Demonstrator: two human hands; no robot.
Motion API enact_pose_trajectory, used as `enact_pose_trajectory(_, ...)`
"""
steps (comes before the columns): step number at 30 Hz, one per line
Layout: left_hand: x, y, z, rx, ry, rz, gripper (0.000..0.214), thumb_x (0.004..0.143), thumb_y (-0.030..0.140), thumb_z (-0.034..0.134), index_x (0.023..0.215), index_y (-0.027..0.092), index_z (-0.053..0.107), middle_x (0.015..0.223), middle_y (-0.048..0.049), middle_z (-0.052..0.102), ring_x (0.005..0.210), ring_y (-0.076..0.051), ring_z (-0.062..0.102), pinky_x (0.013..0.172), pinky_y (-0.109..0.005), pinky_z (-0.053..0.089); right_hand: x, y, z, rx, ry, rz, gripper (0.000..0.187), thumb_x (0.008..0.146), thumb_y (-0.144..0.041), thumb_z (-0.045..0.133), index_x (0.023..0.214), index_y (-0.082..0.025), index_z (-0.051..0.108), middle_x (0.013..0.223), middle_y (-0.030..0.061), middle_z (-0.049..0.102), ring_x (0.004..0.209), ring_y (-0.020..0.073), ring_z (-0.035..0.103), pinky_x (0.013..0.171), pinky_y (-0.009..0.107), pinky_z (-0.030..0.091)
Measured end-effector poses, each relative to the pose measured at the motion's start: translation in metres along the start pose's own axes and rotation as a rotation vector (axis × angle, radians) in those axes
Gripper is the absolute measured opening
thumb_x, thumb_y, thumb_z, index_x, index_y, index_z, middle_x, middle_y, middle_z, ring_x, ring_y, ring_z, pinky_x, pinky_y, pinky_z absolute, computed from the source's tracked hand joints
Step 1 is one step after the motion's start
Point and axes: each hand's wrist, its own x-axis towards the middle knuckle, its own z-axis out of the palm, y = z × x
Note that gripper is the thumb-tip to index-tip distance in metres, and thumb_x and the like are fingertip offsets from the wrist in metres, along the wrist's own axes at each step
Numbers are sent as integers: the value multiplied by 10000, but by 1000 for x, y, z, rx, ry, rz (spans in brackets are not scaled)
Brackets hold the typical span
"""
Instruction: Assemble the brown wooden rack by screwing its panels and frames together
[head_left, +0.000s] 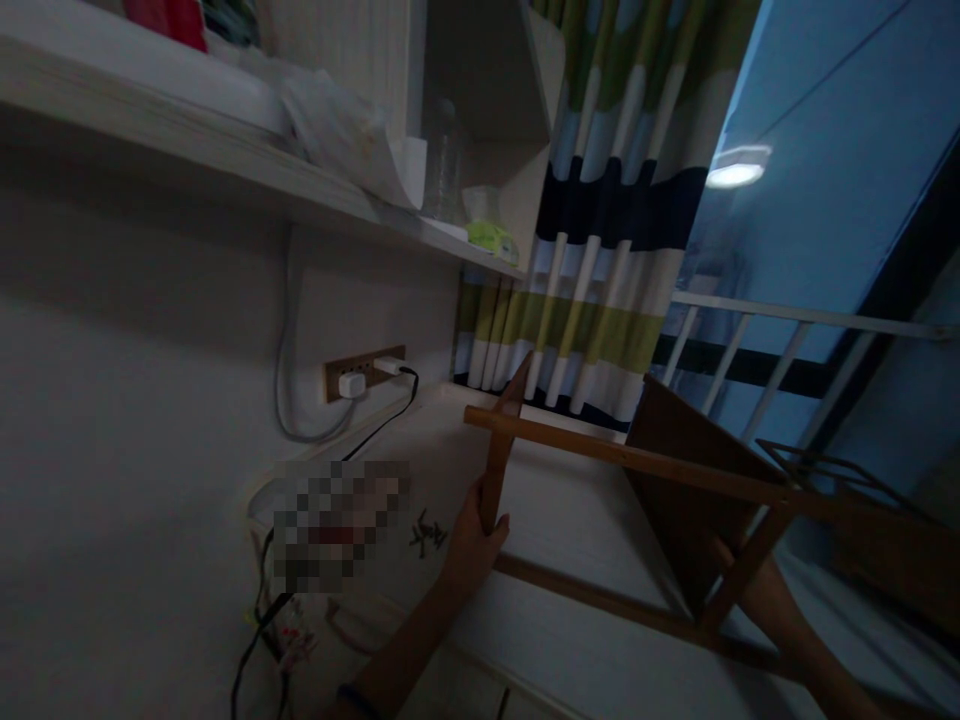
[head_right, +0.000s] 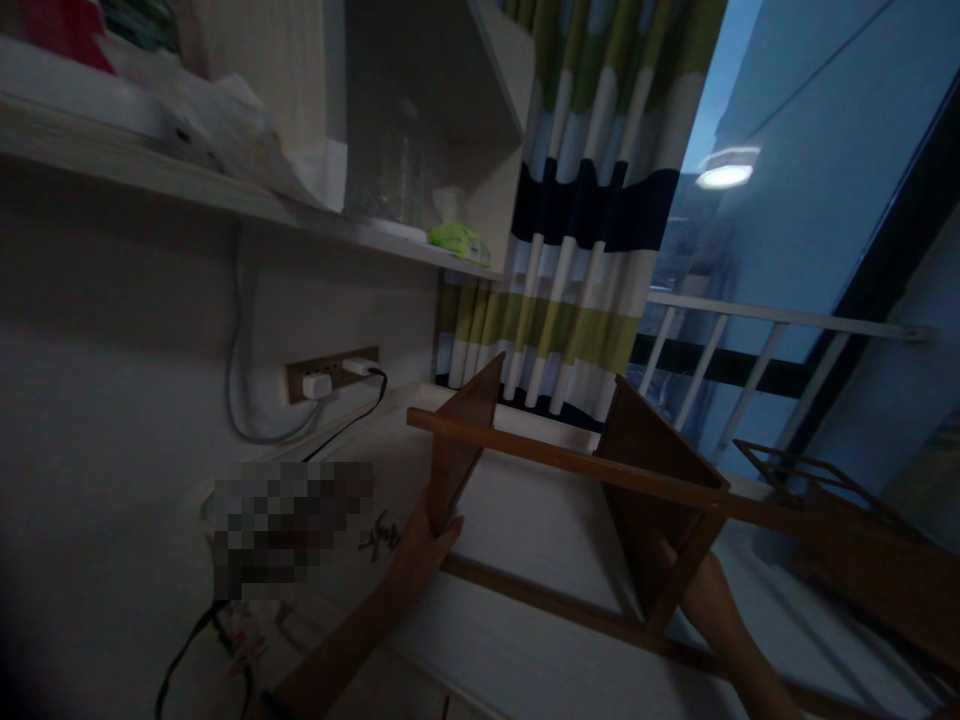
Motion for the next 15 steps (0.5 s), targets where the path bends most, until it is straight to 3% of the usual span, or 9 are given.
enact_pose_trajectory(7,-1,2,-1,19,-18,-25,571,692,177,531,1228,127,339,1146,-112,512,1062,-208,477,926,-326,333,0,-1,0,18,-15,59,318,663,-517,436,673,-211,519,655,64,634,755,301,613,638,363,514)
enact_pose_trajectory(10,-1,0,-1,-3,-16,-9,568,690,175,536,1225,136,351,1149,-105,515,1069,-207,475,926,-321,333,0,-3,-1,38,-12,72,340,644,-526,436,708,-204,526,722,80,648,750,296,615,640,357,515)
enact_pose_trajectory(15,-1,-1,0,8,-3,1,553,697,181,538,1221,143,366,1121,-104,541,1051,-212,493,914,-328,345,0,1,1,19,-12,35,436,673,-528,403,833,-142,531,887,158,631,863,315,588,795,404,469)
